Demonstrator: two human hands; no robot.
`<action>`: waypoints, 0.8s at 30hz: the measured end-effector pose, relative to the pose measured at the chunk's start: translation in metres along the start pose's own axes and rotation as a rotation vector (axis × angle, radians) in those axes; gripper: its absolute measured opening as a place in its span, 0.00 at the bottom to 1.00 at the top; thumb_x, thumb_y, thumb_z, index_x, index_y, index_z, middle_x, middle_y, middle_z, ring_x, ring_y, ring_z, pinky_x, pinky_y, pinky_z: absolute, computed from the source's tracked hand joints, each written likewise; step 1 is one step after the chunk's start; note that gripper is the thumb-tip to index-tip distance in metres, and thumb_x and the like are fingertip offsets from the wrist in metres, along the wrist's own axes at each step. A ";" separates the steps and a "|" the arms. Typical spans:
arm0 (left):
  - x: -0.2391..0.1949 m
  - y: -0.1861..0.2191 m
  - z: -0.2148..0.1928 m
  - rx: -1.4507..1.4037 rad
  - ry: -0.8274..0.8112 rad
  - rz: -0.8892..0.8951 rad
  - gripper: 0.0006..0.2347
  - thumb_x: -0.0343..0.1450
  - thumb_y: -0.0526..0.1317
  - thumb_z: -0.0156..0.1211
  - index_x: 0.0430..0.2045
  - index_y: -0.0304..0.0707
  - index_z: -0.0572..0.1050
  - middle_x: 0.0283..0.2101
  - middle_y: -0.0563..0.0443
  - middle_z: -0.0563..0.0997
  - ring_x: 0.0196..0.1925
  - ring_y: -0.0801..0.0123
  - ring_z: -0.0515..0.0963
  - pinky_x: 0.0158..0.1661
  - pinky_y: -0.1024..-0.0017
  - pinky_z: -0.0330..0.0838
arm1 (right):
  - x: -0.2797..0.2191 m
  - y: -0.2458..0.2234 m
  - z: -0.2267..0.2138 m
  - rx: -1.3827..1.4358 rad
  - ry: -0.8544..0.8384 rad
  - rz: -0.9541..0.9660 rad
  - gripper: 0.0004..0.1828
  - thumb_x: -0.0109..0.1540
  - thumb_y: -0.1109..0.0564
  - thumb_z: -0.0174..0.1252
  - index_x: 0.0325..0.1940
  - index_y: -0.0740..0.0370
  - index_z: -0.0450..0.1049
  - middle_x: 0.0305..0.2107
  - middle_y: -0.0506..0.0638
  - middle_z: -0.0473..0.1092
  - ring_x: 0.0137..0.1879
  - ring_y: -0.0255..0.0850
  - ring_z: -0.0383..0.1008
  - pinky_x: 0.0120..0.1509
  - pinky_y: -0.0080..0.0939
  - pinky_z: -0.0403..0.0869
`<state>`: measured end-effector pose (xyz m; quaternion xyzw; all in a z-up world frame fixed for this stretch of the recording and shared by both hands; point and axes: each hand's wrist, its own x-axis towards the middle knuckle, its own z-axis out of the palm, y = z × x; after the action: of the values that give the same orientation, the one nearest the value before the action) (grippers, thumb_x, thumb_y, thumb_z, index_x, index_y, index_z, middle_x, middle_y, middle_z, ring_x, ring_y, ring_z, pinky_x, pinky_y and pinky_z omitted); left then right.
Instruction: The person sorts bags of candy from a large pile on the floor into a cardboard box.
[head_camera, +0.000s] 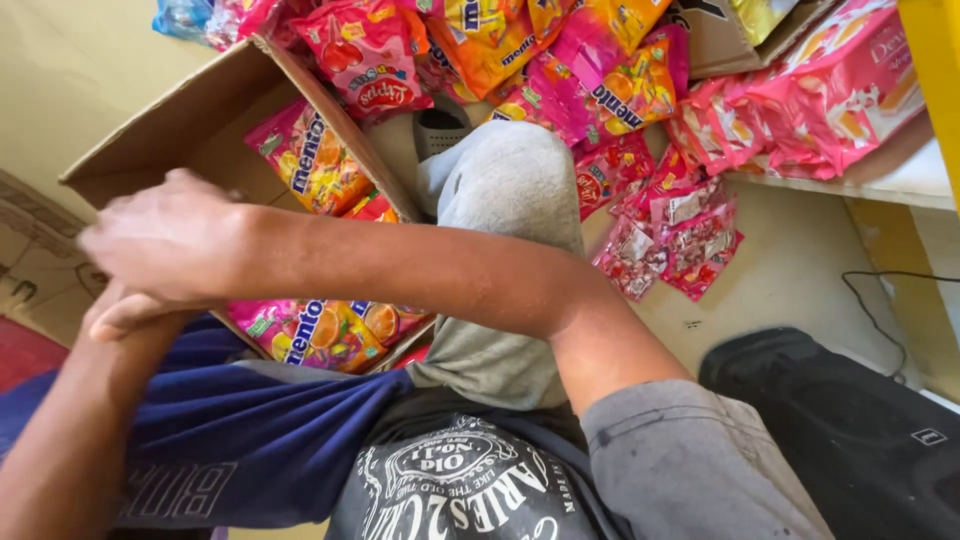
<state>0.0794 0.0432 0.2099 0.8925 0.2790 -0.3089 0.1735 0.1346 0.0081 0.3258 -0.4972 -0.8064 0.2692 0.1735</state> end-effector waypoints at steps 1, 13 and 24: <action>-0.004 -0.002 -0.001 0.004 0.008 0.004 0.19 0.77 0.44 0.52 0.58 0.30 0.70 0.51 0.32 0.82 0.49 0.45 0.83 0.48 0.49 0.78 | -0.002 0.000 -0.005 0.042 -0.103 0.049 0.45 0.47 0.14 0.55 0.41 0.56 0.80 0.38 0.57 0.78 0.41 0.52 0.81 0.44 0.58 0.76; -0.030 -0.002 -0.022 0.106 0.123 0.087 0.21 0.76 0.40 0.52 0.63 0.29 0.66 0.49 0.32 0.81 0.47 0.46 0.83 0.45 0.52 0.78 | 0.022 0.018 -0.001 -0.277 0.281 0.357 0.07 0.60 0.45 0.59 0.38 0.45 0.78 0.39 0.45 0.76 0.48 0.44 0.78 0.56 0.60 0.71; -0.075 0.011 -0.055 0.146 0.182 0.135 0.23 0.75 0.36 0.52 0.67 0.28 0.62 0.48 0.32 0.80 0.45 0.46 0.83 0.44 0.54 0.77 | -0.203 0.154 0.048 0.904 0.497 0.253 0.28 0.75 0.43 0.50 0.75 0.61 0.64 0.58 0.53 0.77 0.63 0.41 0.80 0.72 0.44 0.77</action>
<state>0.0623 0.0314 0.3009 0.9439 0.2098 -0.2337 0.1025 0.3083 -0.1303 0.1918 -0.5150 -0.4782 0.4827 0.5226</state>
